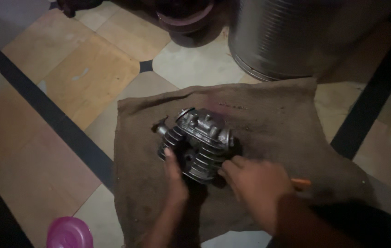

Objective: The person scrubs a metallic engine cylinder head with a small orange-handled brush. They rotate the part to clean different sides and crevices while it rests on a brown cloth on the floor.

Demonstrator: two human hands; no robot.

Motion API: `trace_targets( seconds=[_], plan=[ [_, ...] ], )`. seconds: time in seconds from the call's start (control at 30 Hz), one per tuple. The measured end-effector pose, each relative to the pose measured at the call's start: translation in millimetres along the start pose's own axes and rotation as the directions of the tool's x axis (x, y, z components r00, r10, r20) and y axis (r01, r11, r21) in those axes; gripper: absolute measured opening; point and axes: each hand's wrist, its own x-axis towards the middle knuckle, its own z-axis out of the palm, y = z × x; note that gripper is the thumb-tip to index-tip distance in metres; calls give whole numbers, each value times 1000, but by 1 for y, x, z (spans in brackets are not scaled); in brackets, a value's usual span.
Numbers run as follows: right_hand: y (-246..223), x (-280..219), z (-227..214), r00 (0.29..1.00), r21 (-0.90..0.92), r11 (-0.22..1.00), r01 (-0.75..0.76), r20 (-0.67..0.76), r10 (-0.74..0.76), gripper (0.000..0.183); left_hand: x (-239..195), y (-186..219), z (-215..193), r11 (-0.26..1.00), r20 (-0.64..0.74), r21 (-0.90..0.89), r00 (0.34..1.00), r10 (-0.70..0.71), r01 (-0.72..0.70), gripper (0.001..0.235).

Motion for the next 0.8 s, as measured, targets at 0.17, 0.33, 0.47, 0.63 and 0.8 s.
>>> trace_targets(
  seconds=[0.17, 0.33, 0.47, 0.63, 0.8],
  plan=[
    [-5, -3, 14, 993, -142, 989, -29, -119, 12, 17, -2, 8, 10, 995, -21, 98, 1000, 15, -13, 91],
    [-7, 6, 31, 965, -125, 984, -130, -244, 96, 16, -5, 11, 18, 988, -125, 113, 988, -93, 107, 95],
    [-1, 11, 31, 991, -35, 997, -69, -115, 65, 10, -12, 11, 13, 983, -120, 155, 989, -85, 103, 95],
    [12, 11, 30, 997, 340, 937, -83, 28, 78, 15, -14, 16, 14, 999, 15, -15, 999, 40, -40, 88],
    [21, 16, 50, 989, 671, 741, -11, -102, 107, 24, -7, 25, 19, 998, 22, -39, 998, 50, -50, 82]
  ],
)
